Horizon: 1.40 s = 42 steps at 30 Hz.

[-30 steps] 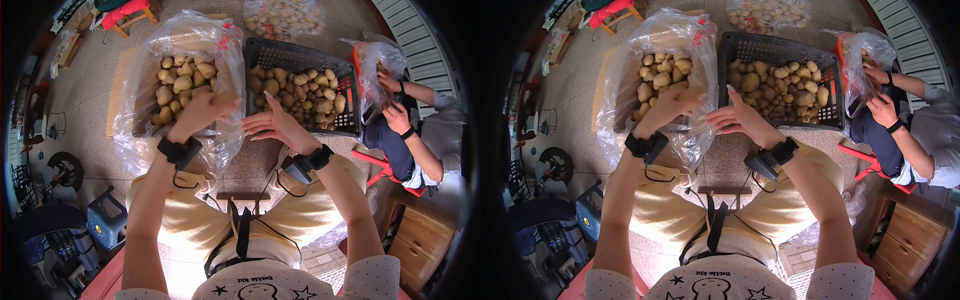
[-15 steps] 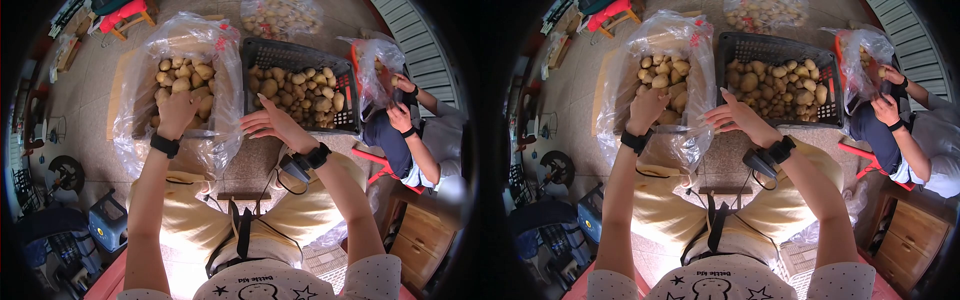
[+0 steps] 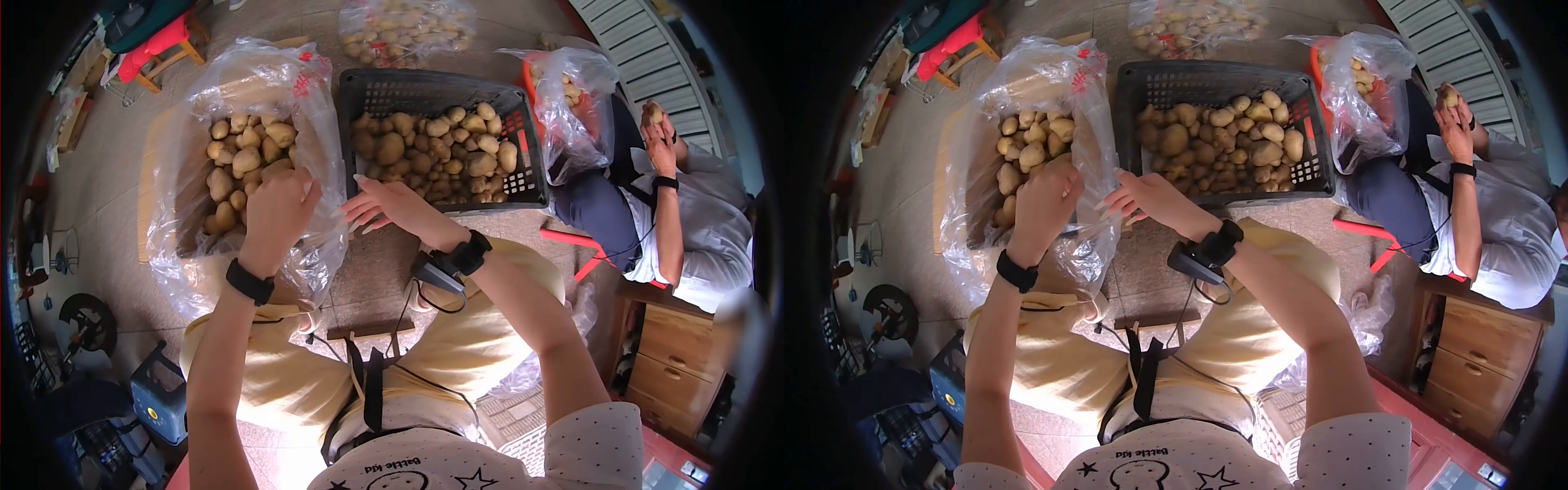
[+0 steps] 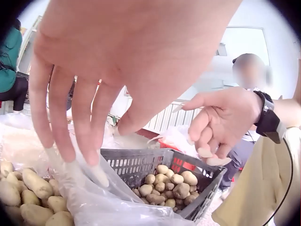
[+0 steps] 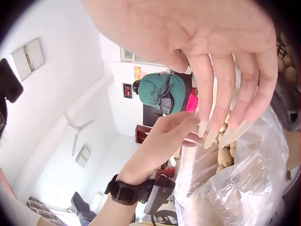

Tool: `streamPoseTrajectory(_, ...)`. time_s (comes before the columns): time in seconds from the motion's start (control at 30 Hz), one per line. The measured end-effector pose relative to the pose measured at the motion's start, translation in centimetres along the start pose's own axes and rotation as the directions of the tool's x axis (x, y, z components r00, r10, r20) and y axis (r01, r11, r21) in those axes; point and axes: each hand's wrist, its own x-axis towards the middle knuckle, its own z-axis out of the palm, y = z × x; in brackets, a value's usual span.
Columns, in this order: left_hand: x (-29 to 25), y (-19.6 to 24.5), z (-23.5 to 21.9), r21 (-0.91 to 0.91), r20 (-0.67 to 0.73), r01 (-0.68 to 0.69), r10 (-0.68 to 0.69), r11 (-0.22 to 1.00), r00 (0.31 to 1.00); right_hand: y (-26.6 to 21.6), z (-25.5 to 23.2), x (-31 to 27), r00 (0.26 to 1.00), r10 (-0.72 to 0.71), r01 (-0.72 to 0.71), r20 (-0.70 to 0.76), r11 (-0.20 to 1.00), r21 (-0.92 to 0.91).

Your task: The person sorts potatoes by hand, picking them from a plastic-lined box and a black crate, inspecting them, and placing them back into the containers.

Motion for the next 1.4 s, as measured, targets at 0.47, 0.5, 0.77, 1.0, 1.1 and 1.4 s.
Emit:
streamPoseTrajectory(0.47, -0.1, 2.8, 0.3, -0.043, 0.016, -0.155, 0.156, 0.987, 0.988, 6.9, -20.2, 3.5, 0.652, -0.270, -0.073, -0.709, 0.908, -0.412)
streamPoseTrajectory(0.5, -0.1, 2.8, 0.4, -0.021, 0.018, -0.174, 0.175, 0.984, 0.984, 8.2, -21.8, 3.4, 0.598, -0.342, -0.129, -0.724, 0.851, -0.509)
streamPoseTrajectory(0.77, 0.1, 1.3, 0.8, -0.014, 0.035, -0.104, 0.104, 0.995, 0.994, 14.3, -30.7, 2.9, 0.361, -0.209, -0.545, -0.909, 0.743, -0.388)
streamPoseTrajectory(1.0, 0.9, 1.1, 1.0, -0.002, 0.092, -0.040, 0.040, 0.999, 0.995, 15.2, -33.9, 5.0, 0.597, -0.197, -0.648, -0.778, 0.453, -0.612)
streamPoseTrajectory(1.1, 1.0, 0.8, 1.0, -0.007, 0.097, -0.042, 0.043, 0.999, 0.994, 12.9, -31.6, 5.8, 0.471, -0.169, -0.796, -0.866, 0.343, -0.499)
streamPoseTrajectory(1.4, 1.0, 0.8, 0.7, -0.033, 0.101, -0.040, 0.043, 0.999, 0.994, 13.5, -31.4, 8.7, 0.580, -0.167, -0.805, -0.797, 0.032, -0.592)
